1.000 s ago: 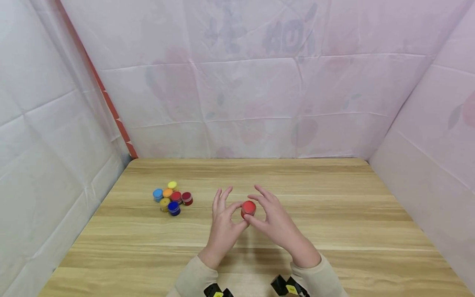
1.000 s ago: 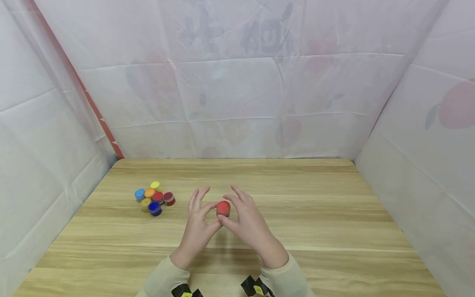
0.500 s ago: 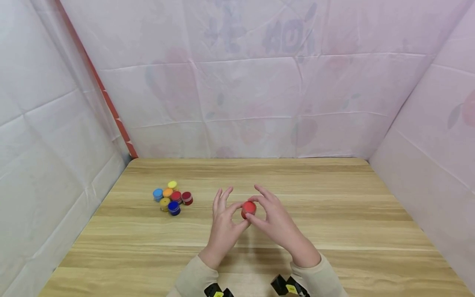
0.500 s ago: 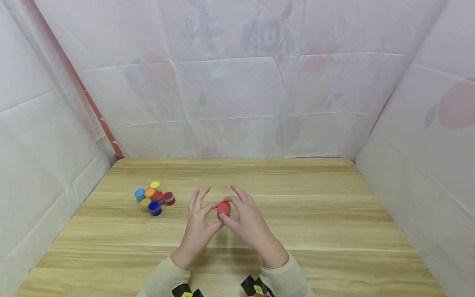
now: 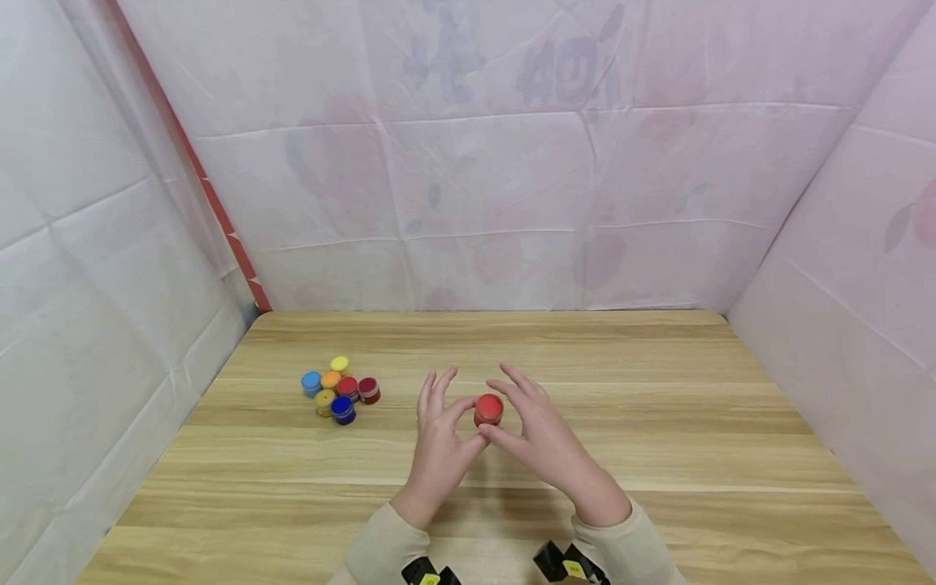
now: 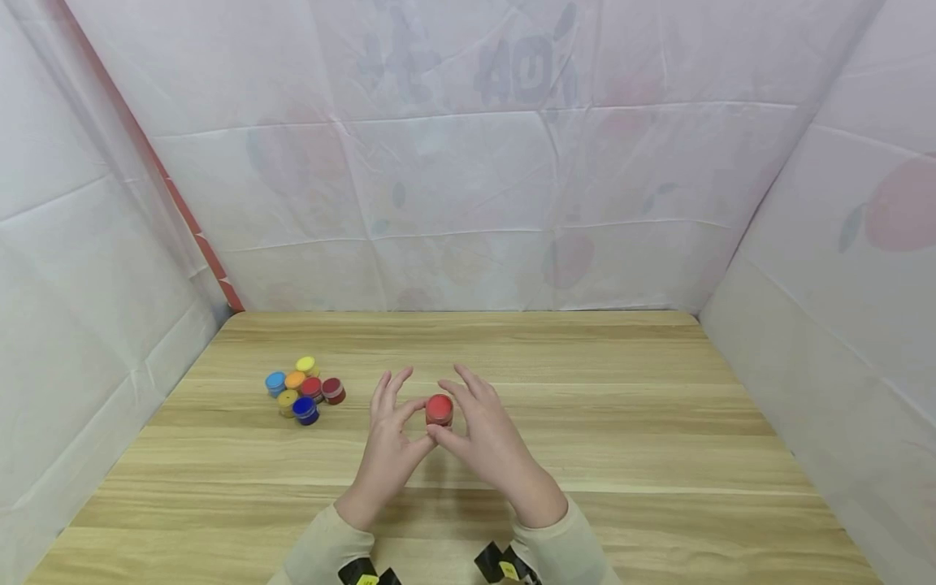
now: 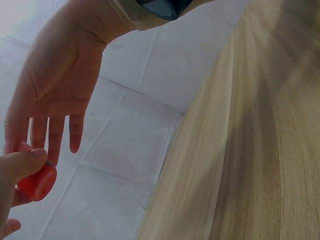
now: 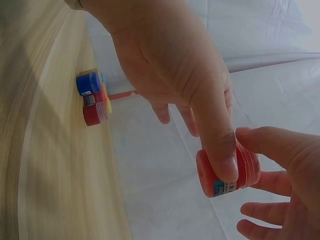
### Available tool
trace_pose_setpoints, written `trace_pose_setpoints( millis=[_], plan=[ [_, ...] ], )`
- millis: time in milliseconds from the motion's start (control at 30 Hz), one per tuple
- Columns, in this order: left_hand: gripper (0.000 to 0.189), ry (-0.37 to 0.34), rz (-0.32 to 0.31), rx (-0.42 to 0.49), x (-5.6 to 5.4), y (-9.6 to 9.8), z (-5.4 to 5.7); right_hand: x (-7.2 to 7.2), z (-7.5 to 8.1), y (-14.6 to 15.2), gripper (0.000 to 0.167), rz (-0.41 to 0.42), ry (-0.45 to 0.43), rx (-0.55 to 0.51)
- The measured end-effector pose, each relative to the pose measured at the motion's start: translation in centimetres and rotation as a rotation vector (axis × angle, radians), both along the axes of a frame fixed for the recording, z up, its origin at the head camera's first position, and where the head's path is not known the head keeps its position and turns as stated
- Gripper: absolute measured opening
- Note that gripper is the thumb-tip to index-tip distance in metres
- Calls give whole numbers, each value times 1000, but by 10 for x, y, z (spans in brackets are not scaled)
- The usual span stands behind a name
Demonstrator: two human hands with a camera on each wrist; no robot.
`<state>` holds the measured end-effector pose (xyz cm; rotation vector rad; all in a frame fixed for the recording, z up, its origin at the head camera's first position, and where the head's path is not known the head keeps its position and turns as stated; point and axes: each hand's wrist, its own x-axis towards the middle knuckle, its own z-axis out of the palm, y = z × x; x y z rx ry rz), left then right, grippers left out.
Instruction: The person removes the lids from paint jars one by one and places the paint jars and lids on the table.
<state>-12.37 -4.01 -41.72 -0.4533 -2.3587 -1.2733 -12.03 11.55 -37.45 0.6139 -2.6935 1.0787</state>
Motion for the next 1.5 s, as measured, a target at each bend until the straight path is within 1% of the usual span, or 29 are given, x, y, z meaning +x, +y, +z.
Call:
trace_pose_setpoints(
  millis=[167,300,433,600,733,800,867,967,1067,1200,1400,1500],
  plan=[
    [30,1,-4,-12,0,-1,0,-1,1,-1,35,-49,2,-9],
    [29,-5,-2,-17,1,0,0,-1,2,-1,30,-58,14,-13],
    [29,-9,2,-12,1,0,1,-1,2,-1,29,-46,17,-2],
    [28,2,7,-19,0,0,1,-1,2,-1,31,-17,11,11],
    [30,-1,13,-26,0,0,1,0,3,-1,41,-11,-4,14],
    [31,-4,14,-23,0,-1,1,1,4,-1,47,-18,-19,13],
    [31,-8,13,-19,0,-1,1,1,4,-1,51,-29,-33,12],
    [30,-8,10,-18,0,-1,1,0,3,-1,46,-53,-37,7],
    [29,-1,9,-20,0,-1,1,-1,3,-1,36,-69,-28,0],
    [29,1,10,-23,0,0,1,-1,2,-1,29,-67,-16,-4],
    [29,3,11,-32,-1,0,0,-1,2,-1,28,-42,-16,6],
    [29,19,13,-34,-1,0,-1,-1,2,-1,32,-35,-23,9]
  ],
)
